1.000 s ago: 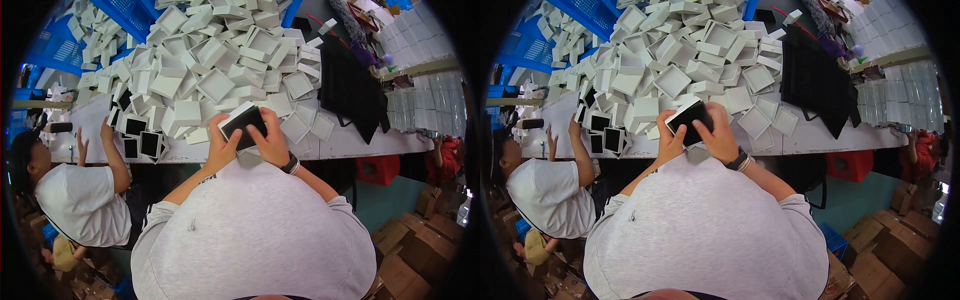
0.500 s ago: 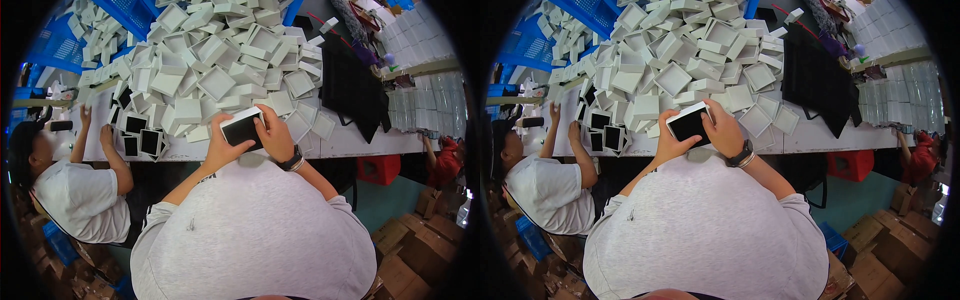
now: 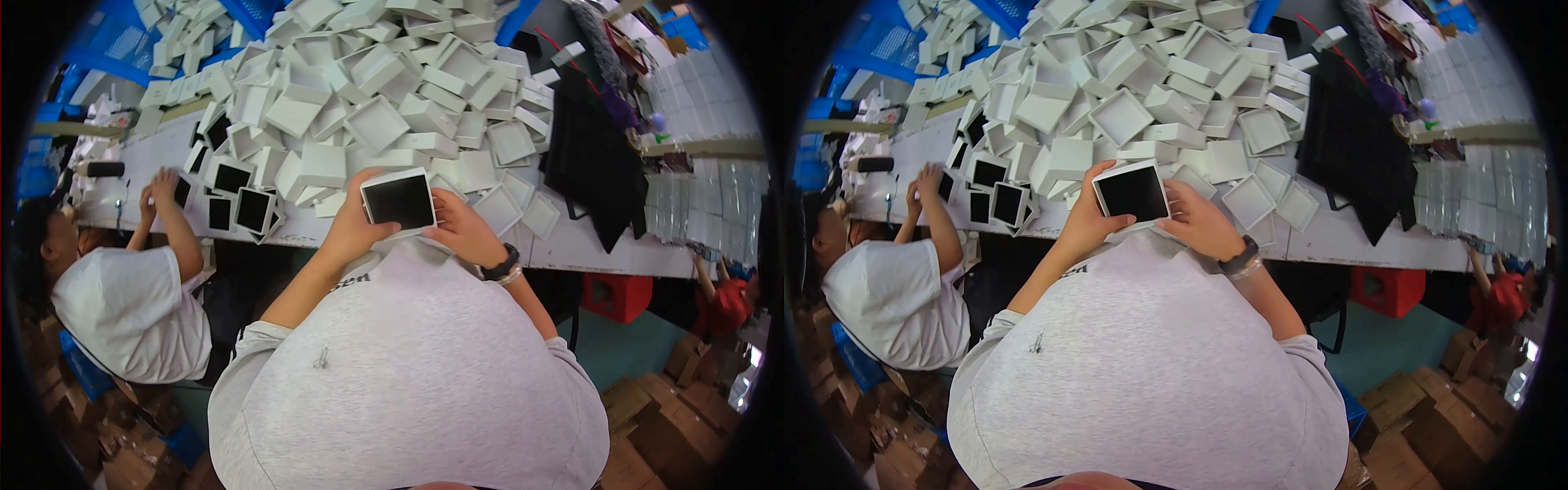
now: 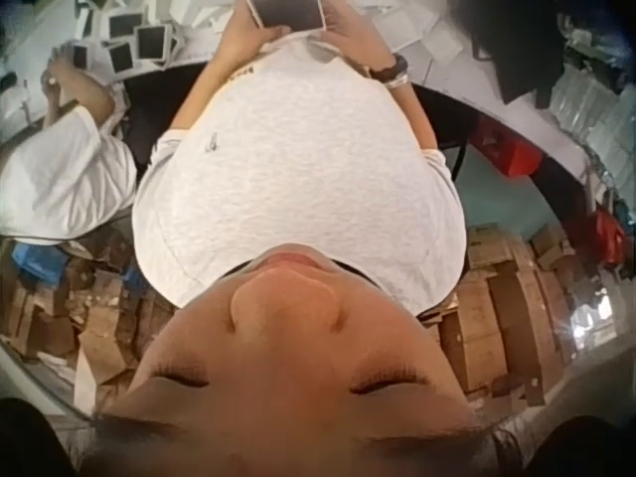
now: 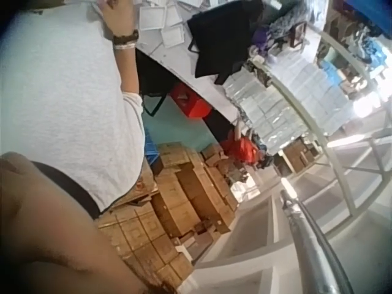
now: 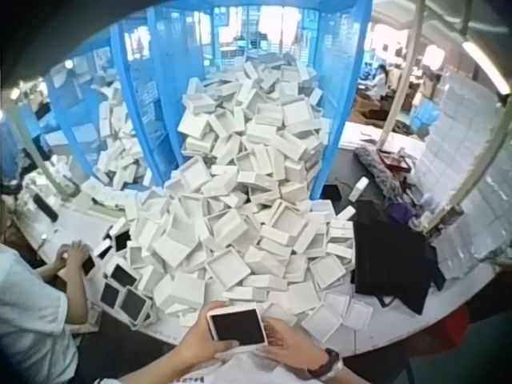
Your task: Packaging electronic components into white gift boxes and applying black foam inserts on an assembly line.
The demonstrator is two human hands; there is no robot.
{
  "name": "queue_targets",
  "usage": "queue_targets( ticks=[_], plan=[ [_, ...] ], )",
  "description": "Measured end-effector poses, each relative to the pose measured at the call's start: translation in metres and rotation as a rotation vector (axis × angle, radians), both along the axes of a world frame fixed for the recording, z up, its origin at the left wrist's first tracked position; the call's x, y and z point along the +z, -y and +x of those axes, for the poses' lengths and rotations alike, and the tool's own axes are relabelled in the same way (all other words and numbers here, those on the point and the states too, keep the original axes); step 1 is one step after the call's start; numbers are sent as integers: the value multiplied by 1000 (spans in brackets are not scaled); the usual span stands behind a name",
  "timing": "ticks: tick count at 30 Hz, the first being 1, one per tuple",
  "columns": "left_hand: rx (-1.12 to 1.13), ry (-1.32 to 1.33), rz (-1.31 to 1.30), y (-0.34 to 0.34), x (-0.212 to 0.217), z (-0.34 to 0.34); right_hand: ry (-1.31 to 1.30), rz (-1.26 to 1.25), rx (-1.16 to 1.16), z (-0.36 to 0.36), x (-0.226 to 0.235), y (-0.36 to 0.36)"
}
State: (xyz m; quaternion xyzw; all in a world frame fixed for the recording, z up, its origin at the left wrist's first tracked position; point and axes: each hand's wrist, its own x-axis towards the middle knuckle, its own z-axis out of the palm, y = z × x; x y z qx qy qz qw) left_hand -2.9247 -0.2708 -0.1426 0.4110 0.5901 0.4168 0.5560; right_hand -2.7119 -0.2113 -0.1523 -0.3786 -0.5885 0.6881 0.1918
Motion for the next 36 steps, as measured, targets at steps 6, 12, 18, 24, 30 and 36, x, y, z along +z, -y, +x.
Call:
queue_targets(
  ticks=[6,12,18,24,30,36],
  plan=[
    [811,-42,150,6,-11,-120,650,730,-283,85,-53,-23],
    [960,-720,-191,7,-77,-295,1022,557,-187,141,-116,-44],
    [894,-976,250,-13,-56,-167,974,558,-300,146,-125,-35],
    [-10,413,-87,-17,-58,29,756,480,-307,52,-17,-7],
    [-79,286,-250,-41,-31,23,70,-15,-637,98,-65,-46],
    [-36,-112,-165,-40,-65,38,-148,-505,-1536,171,-107,-97]
  ],
)
